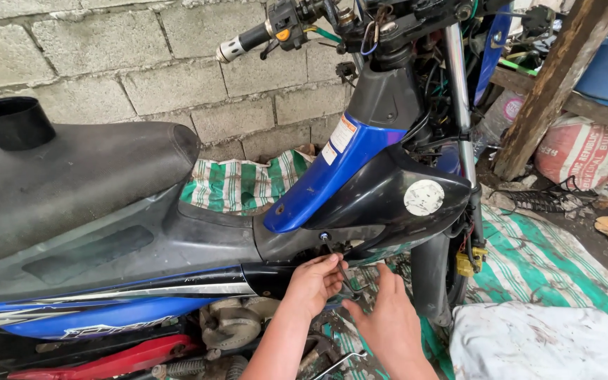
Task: Adjusting components and bolts near the fuel tank area of a motorcycle using a wrench.
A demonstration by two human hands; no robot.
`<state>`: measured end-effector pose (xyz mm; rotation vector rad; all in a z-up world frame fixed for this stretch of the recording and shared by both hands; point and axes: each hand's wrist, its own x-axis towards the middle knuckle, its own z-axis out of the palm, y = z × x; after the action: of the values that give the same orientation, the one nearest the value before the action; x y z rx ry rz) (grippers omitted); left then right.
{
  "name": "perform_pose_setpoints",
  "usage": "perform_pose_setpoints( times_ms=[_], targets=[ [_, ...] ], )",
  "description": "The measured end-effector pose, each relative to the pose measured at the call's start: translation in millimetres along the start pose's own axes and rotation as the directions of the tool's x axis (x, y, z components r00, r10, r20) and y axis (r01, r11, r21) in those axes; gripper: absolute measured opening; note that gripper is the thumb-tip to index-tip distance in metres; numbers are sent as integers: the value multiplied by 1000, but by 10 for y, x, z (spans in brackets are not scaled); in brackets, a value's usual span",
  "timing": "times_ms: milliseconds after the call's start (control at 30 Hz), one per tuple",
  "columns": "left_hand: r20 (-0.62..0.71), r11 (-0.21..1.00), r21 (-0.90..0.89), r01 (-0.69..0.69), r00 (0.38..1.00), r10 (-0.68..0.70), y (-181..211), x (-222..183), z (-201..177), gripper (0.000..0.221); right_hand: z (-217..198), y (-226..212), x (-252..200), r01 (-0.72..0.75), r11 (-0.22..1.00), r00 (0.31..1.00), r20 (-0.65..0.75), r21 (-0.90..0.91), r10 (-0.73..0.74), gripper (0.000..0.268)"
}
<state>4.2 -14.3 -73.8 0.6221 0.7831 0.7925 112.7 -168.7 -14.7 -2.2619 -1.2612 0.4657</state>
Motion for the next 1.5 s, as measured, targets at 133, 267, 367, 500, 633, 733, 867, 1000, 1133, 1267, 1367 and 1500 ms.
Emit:
perform_pose_setpoints(
  times_ms=[133,267,367,500,633,733,867,1000,1133,1267,1367,1500],
  targets=[
    [-19,998,-67,-4,1000,2,-64,59,-43,16,321,265,71,262,960,943,-188,-95,-276,50],
    [-60,996,-87,8,998,-13,-38,-26,14,19,295,143,47,211,976,974,-97,58,-205,30],
    [3,996,-94,6,1000,-6,-32,-67,-14,19,180,-38,-24,64,927,997,13,369,-74,35],
    [130,998,-57,20,991,-13,-1,-142,-56,29,174,-76,43,-243,499,967,246,832,61,36],
    [108,996,-93,-7,994,17,-69,6,-118,20,132,60,117,-271,420,960,275,866,51,45],
    [-1,999,-46,21,1000,-21,-87,90,-142,16,-96,25,8,-127,786,990,130,605,60,51],
    [-43,999,-40,2,999,-4,-108,120,-116,19,12,63,-47,106,906,994,-30,410,-103,62],
    [-48,999,-54,6,999,-8,-82,50,-36,23,329,121,52,157,978,988,-29,139,-154,45],
    [2,993,-116,14,1000,-14,-39,-53,-18,19,452,64,106,119,874,993,-50,472,-108,29],
    [128,997,-72,39,991,-30,34,-169,-27,29,534,84,203,-258,213,966,258,943,26,30],
    [86,997,-71,31,996,-25,-19,-34,-87,23,202,-52,61,-231,497,972,215,837,90,33],
    [-27,999,-43,33,999,-34,-30,59,-77,18,89,132,12,27,833,999,13,552,-41,55]
  ],
)
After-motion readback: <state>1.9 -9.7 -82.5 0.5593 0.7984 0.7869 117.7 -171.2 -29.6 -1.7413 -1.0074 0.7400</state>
